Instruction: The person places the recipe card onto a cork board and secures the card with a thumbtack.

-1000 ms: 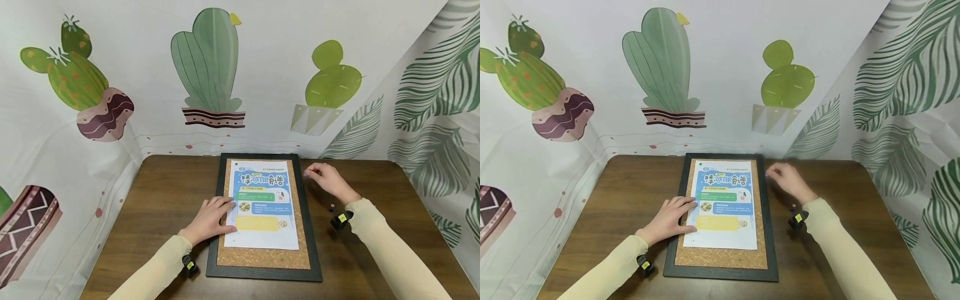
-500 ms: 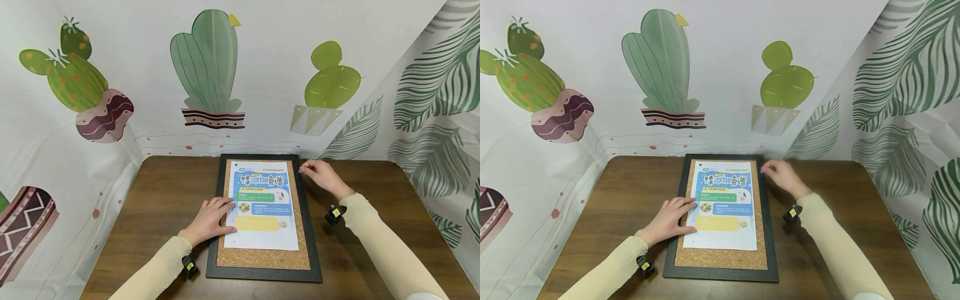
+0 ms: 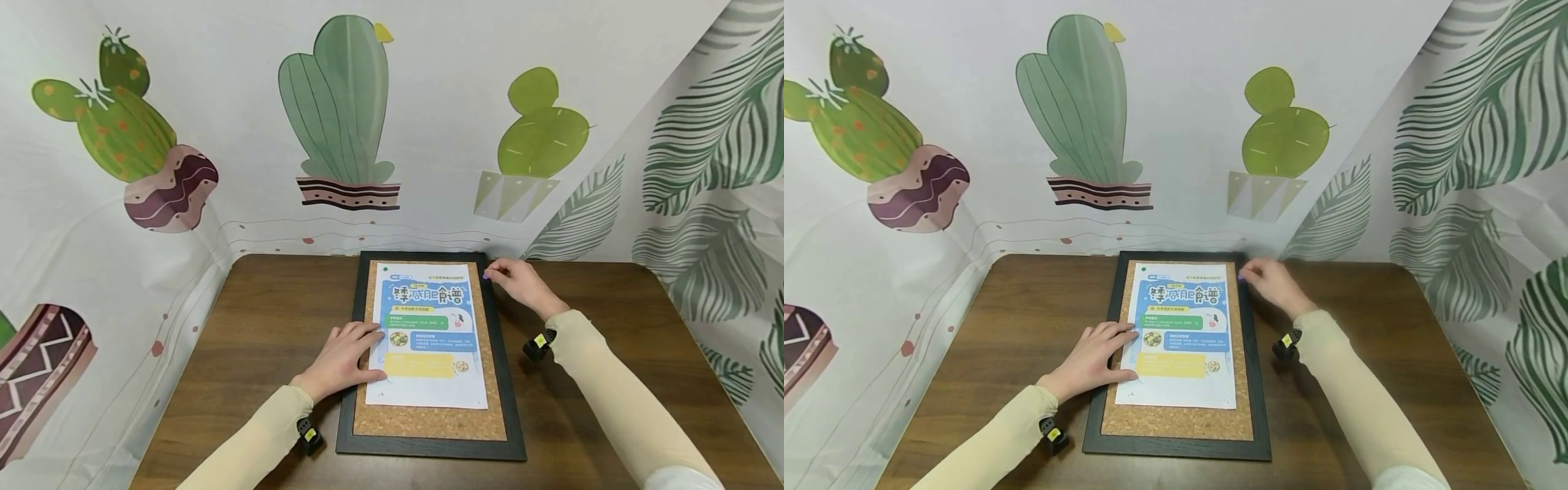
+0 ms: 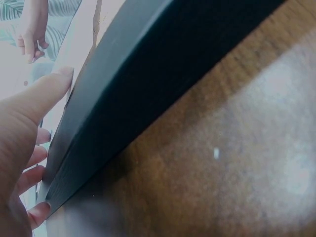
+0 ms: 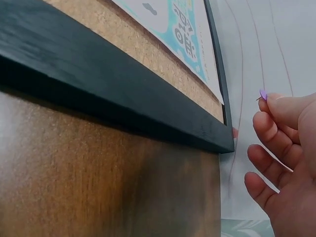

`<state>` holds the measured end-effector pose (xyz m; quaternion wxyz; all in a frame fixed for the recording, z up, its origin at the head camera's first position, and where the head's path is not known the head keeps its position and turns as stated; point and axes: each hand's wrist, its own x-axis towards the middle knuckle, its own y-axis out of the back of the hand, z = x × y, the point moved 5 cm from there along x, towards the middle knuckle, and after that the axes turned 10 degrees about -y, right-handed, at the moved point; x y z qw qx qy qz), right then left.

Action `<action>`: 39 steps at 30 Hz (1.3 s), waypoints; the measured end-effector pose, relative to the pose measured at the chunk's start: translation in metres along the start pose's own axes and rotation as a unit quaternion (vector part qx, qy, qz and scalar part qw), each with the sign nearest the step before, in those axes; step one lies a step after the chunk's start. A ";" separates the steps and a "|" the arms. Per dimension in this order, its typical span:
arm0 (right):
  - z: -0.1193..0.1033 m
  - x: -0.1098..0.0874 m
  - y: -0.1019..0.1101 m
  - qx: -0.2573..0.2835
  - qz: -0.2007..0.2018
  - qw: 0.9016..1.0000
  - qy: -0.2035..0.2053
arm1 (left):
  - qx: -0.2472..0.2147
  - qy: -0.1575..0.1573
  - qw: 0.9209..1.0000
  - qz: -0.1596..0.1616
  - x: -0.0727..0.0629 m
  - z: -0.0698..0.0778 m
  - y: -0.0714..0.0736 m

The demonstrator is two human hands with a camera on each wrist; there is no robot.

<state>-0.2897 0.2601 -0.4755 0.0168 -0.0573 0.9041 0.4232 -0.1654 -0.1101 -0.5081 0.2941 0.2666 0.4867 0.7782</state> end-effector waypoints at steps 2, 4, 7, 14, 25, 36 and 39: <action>0.001 0.003 -0.002 0.000 -0.002 1.000 -0.003 | 0.001 -0.001 1.000 0.000 0.000 0.000 0.000; 0.002 0.004 -0.003 0.002 -0.005 1.000 -0.004 | 0.003 -0.001 1.000 0.000 0.000 0.000 -0.001; 0.002 0.007 -0.006 0.004 -0.006 1.000 -0.003 | 0.006 0.000 1.000 0.000 0.000 -0.001 -0.001; 0.003 0.018 -0.016 0.002 -0.006 1.000 0.007 | 0.006 0.003 1.000 -0.002 0.000 -0.001 0.000; -0.006 0.028 -0.026 0.012 -0.003 1.000 0.012 | 0.001 0.004 1.000 0.000 0.000 -0.001 -0.001; -0.004 0.035 -0.035 0.023 -0.014 0.999 -0.022 | 0.007 0.005 1.000 0.000 -0.001 -0.003 -0.003; -0.002 0.039 -0.037 0.020 -0.016 0.999 -0.030 | 0.007 0.007 1.000 -0.003 0.000 -0.003 -0.004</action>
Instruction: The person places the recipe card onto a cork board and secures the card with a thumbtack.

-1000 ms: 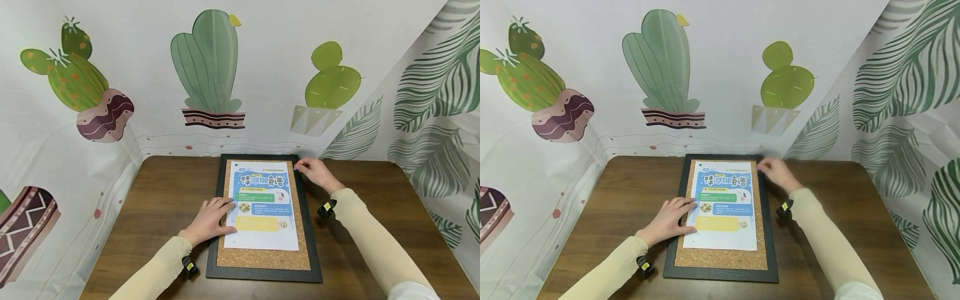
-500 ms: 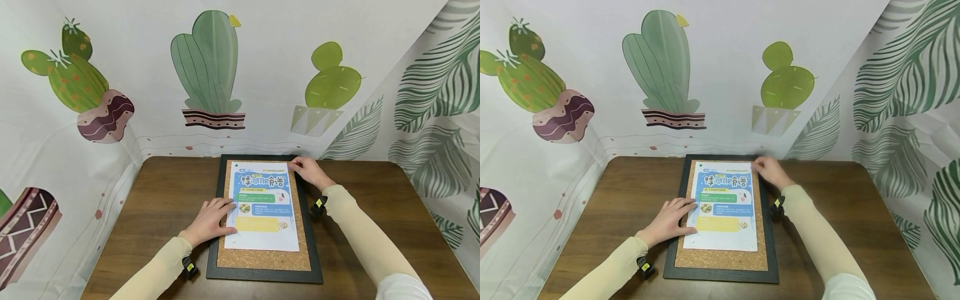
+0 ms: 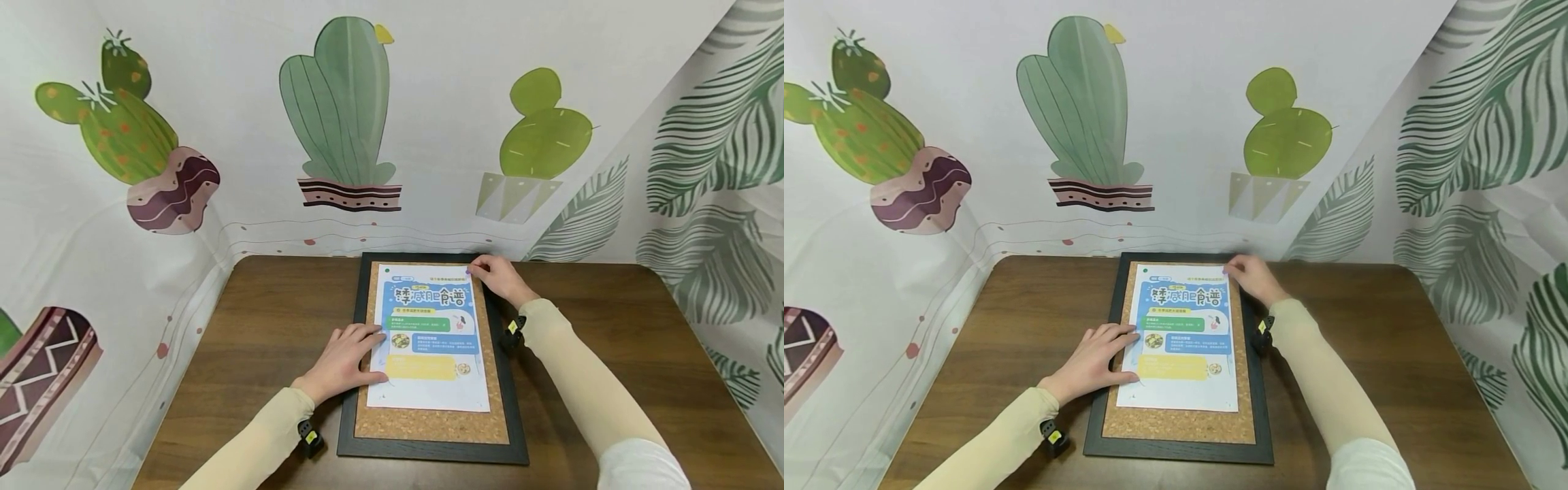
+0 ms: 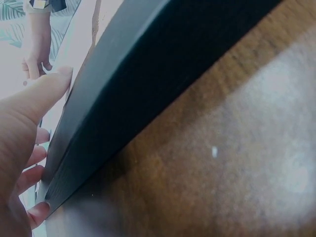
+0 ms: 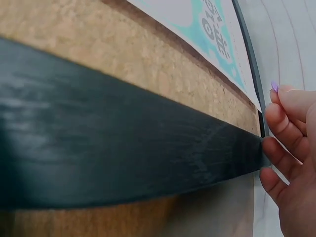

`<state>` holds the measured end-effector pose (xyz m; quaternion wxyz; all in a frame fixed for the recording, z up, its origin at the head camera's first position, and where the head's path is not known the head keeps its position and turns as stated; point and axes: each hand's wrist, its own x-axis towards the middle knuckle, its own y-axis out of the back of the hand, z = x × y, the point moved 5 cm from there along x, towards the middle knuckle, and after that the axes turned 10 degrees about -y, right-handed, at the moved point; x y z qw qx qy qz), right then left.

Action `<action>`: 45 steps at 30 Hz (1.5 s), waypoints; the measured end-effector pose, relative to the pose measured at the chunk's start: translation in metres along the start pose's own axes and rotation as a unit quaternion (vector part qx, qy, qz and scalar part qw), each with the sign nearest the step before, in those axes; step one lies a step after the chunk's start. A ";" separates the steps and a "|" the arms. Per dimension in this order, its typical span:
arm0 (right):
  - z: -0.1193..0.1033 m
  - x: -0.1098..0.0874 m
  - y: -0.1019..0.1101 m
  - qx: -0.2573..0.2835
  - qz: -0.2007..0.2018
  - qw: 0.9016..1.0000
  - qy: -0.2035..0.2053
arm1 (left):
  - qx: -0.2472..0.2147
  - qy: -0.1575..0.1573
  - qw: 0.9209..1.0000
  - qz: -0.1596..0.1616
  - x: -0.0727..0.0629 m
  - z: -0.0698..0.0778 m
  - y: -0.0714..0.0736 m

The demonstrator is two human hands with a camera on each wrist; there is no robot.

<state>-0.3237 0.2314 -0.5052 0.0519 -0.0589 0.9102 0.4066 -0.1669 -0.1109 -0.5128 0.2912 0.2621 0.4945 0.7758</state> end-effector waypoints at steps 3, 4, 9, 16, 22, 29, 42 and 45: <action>0.000 0.004 -0.002 -0.001 -0.002 1.000 -0.004 | 0.000 -0.001 1.000 0.000 0.000 0.000 0.000; 0.001 0.005 -0.003 -0.001 -0.003 1.000 -0.005 | 0.001 -0.002 1.000 0.000 0.000 0.000 0.000; 0.001 0.008 -0.006 -0.003 -0.006 1.000 -0.003 | 0.002 -0.005 1.000 0.002 -0.001 0.001 0.001; -0.003 0.009 -0.008 -0.001 -0.001 1.000 0.020 | 0.004 -0.004 1.000 0.001 0.000 0.002 0.002; -0.002 0.011 -0.009 -0.004 0.010 0.999 0.033 | -0.001 -0.004 1.000 -0.001 0.001 0.002 0.002; -0.002 0.015 -0.012 -0.008 0.002 1.000 0.011 | 0.002 -0.004 1.000 0.000 0.000 0.002 0.002; -0.001 0.019 -0.014 -0.025 -0.002 0.999 -0.020 | 0.002 -0.003 1.000 0.002 0.000 0.001 0.001; -0.003 0.019 -0.014 -0.032 -0.001 0.999 -0.023 | 0.001 -0.003 1.000 0.002 0.000 0.001 0.001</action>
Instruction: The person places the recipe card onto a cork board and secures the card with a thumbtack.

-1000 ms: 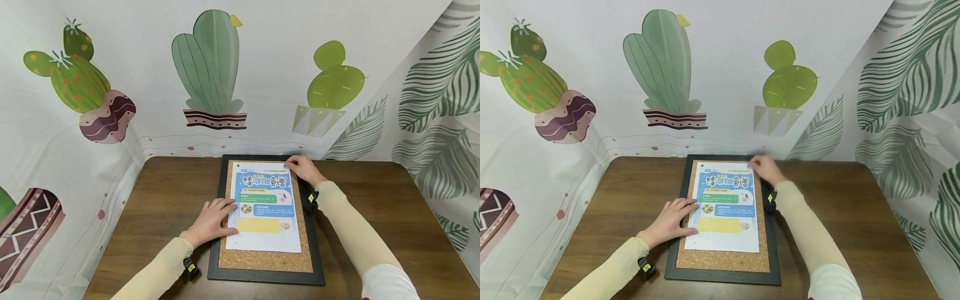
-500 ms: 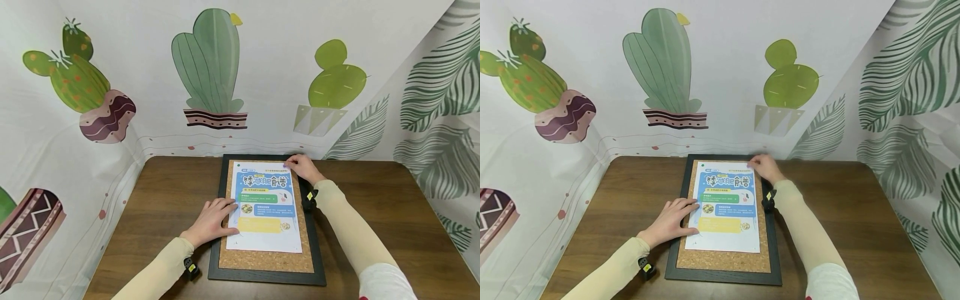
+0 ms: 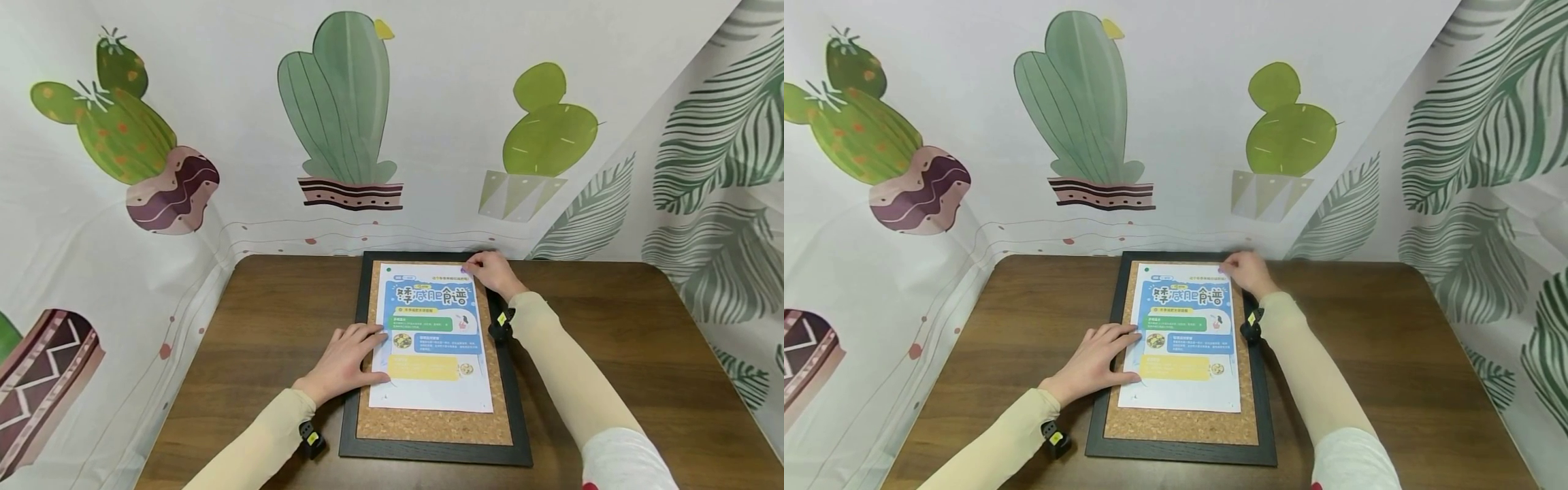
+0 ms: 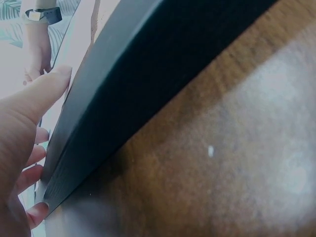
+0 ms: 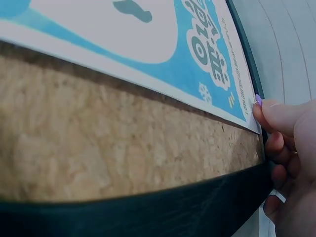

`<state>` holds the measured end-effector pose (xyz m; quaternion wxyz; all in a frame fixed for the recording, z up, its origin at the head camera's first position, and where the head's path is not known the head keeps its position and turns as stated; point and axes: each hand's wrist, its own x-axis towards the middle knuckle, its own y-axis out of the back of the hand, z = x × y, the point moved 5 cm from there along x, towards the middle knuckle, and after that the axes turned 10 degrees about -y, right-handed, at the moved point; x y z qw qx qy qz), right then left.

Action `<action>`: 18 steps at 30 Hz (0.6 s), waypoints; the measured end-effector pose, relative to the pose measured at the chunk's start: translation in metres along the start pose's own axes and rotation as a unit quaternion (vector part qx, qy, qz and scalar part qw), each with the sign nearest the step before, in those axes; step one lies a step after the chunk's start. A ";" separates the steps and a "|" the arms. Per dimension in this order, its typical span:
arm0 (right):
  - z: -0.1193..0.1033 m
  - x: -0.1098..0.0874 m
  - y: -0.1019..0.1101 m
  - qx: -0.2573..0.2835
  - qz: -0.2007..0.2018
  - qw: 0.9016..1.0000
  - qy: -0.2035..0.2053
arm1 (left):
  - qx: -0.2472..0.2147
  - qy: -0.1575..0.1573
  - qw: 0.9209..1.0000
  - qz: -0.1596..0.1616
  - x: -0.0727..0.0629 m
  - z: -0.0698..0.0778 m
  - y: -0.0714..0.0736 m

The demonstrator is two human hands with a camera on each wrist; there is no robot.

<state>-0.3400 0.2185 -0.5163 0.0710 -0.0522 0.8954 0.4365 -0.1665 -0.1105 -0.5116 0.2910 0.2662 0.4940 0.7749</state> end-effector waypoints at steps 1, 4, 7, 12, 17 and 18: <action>-0.001 0.000 0.000 -0.001 -0.001 1.000 -0.002 | 0.000 0.000 1.000 0.000 0.000 0.000 0.000; -0.002 -0.001 0.000 -0.006 0.001 1.000 -0.006 | 0.001 -0.002 1.000 0.001 0.000 0.000 0.000; -0.002 -0.001 -0.001 -0.013 0.002 1.000 -0.011 | -0.001 -0.002 1.000 0.001 0.000 0.000 0.000; -0.003 -0.002 0.000 -0.021 0.001 1.000 -0.016 | -0.001 -0.002 1.000 0.001 0.000 -0.001 -0.001; -0.005 -0.002 0.000 -0.031 -0.002 0.999 -0.011 | 0.000 -0.003 1.000 0.002 0.000 -0.002 -0.001; -0.006 -0.002 0.000 -0.034 -0.001 0.999 -0.009 | 0.001 -0.003 1.000 0.002 0.000 -0.002 -0.001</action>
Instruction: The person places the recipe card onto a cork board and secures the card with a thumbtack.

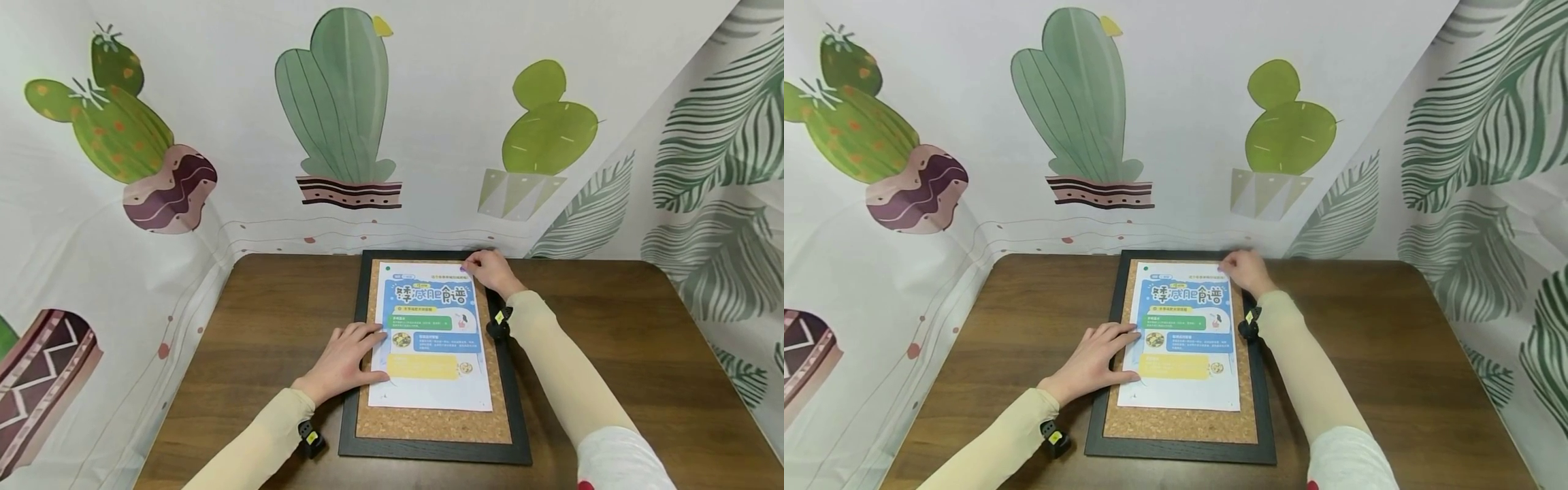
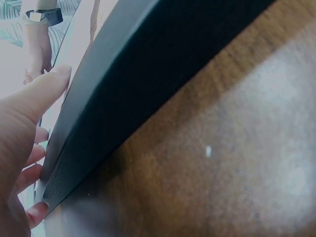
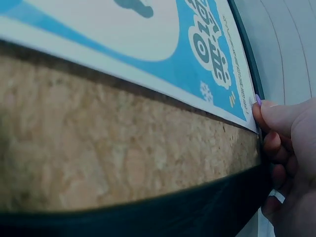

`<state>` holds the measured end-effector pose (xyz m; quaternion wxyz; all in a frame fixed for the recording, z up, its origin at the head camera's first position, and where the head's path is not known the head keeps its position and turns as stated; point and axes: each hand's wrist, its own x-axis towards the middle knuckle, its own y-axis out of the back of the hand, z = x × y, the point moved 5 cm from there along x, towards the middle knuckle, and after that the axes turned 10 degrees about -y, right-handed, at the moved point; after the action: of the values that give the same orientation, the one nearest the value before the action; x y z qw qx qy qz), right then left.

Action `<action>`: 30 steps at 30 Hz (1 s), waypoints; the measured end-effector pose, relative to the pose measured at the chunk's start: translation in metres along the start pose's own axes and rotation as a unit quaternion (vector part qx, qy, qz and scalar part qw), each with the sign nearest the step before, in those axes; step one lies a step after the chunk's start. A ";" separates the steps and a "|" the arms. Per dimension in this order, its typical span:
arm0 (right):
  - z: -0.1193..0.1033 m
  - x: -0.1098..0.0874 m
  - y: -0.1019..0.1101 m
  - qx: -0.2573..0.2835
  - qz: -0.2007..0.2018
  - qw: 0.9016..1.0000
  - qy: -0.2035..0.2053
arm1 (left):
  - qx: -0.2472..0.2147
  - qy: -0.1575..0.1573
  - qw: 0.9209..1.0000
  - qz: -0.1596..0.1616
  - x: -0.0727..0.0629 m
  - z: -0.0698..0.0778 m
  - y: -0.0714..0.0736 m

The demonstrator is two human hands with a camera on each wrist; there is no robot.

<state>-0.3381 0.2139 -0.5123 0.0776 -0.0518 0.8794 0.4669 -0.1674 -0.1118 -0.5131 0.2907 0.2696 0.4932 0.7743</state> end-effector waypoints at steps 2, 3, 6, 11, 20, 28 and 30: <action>-0.001 -0.001 0.000 -0.004 0.003 1.000 0.006 | 0.001 0.000 1.000 0.002 0.000 0.000 0.001; -0.001 -0.001 0.000 -0.009 0.006 1.000 0.011 | 0.001 0.000 1.000 0.002 0.000 0.000 0.001; -0.002 0.000 0.000 -0.019 0.012 1.000 0.016 | 0.002 0.000 1.000 0.001 0.000 0.000 0.001; -0.001 0.002 -0.002 -0.032 0.018 0.999 0.023 | 0.001 -0.003 1.000 0.004 0.000 0.000 0.002; -0.005 -0.001 -0.003 -0.051 0.022 0.997 0.046 | 0.002 -0.004 1.000 0.002 0.000 0.000 0.002; -0.006 -0.004 -0.002 -0.046 0.017 0.998 0.042 | -0.004 -0.002 1.000 -0.003 0.000 0.001 0.001; -0.006 -0.003 -0.002 -0.045 0.015 0.998 0.040 | -0.004 -0.003 1.000 -0.002 0.000 0.002 0.001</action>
<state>-0.3348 0.2078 -0.5104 0.0327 -0.0607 0.8608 0.5043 -0.1665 -0.1109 -0.5115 0.2946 0.2695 0.4894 0.7753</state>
